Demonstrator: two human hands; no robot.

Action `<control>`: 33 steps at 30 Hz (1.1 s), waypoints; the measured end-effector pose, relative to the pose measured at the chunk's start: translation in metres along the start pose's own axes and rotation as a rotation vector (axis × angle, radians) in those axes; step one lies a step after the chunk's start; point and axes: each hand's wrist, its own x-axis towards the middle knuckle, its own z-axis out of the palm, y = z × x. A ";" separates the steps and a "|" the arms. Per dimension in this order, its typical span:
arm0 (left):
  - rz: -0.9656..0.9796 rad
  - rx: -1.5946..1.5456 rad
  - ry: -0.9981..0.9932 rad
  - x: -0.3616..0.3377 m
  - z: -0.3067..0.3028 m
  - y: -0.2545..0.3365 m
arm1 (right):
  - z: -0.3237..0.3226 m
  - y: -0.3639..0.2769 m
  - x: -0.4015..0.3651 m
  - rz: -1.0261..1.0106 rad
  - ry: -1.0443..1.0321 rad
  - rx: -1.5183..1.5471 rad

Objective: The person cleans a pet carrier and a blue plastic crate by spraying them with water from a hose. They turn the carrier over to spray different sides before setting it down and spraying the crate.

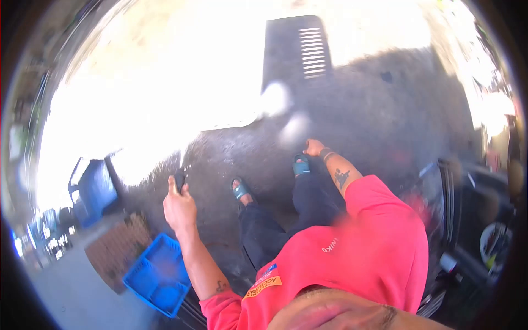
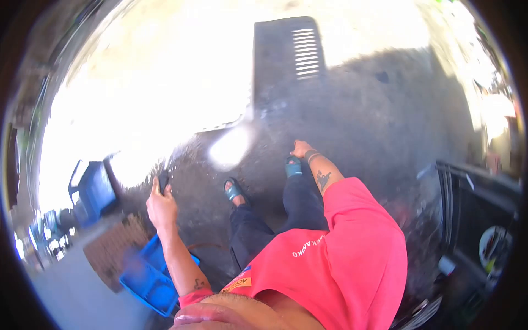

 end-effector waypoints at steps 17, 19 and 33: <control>1.020 0.191 -0.173 -0.143 0.036 0.275 | 0.004 0.267 -0.520 0.644 1.265 1.257; 1.103 0.196 -0.198 -0.176 0.040 0.302 | 0.045 0.283 -0.549 0.769 1.337 1.182; 0.459 0.018 -0.165 -0.206 -0.011 0.230 | 0.052 0.419 -0.486 0.672 0.873 0.684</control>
